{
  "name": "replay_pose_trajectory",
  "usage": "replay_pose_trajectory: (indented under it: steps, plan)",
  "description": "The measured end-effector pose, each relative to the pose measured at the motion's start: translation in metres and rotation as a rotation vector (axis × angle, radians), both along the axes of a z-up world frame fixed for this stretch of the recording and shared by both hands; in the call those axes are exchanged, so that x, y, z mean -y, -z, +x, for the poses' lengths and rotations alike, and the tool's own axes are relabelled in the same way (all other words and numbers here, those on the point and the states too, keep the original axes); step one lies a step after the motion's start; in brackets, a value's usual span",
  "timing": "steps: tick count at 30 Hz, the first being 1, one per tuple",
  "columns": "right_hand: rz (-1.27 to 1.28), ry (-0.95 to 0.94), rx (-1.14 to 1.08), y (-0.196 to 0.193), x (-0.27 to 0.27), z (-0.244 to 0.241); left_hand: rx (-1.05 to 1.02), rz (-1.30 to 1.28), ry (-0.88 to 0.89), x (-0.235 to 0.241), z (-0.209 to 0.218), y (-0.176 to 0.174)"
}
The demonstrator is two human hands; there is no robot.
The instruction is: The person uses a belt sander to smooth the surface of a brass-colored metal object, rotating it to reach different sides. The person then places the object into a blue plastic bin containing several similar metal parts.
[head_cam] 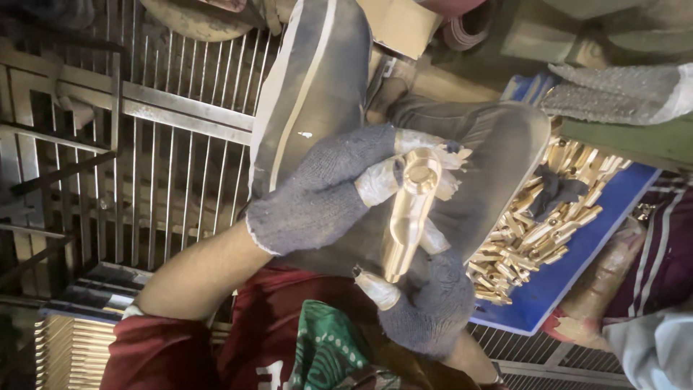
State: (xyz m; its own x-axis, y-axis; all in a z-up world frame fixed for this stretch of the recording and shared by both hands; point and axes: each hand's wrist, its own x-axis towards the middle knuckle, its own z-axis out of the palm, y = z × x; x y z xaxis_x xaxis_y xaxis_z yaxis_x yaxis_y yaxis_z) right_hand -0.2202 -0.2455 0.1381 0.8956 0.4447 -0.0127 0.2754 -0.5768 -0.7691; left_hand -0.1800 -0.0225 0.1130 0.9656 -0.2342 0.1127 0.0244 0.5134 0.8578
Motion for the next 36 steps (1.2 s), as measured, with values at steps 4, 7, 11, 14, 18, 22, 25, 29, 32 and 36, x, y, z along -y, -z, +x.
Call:
replay_pose_trajectory:
  steps: [4,7,11,14,18,22,25,29,32,36]
  plan:
    - [0.005,-0.028,0.127,0.001,0.005,0.001,0.062,0.14,-0.018,-0.004,-0.001,0.009]
    - [0.368,0.13,-0.201,0.005,0.009,0.008,0.092,0.216,-0.064,-0.007,0.001,0.017]
    - [0.416,0.266,-0.208,0.04,0.003,0.034,0.045,0.189,-0.211,0.004,0.002,0.025]
    - [0.252,0.213,-0.077,0.057,0.003,0.053,-0.011,0.326,-0.288,0.007,0.007,0.025]
    - [0.283,0.051,-0.091,0.063,0.005,0.077,-0.069,0.2,-0.281,0.003,0.015,0.014]
    - [0.133,-0.198,-0.036,0.066,-0.006,0.121,0.051,0.657,-0.363,-0.008,0.04,0.009]
    - [0.047,-0.234,-0.046,0.072,-0.014,0.155,0.227,0.807,-0.487,-0.017,0.066,0.033]
    - [0.053,-0.207,-0.16,0.11,-0.039,0.209,0.078,1.013,-0.579,-0.024,0.129,0.089]
    - [0.187,-0.186,-0.194,0.129,-0.046,0.219,-0.055,0.826,-0.55,-0.024,0.154,0.117]
    - [0.744,0.072,-1.046,0.137,-0.05,0.227,-0.09,0.951,-0.591,-0.024,0.169,0.132]
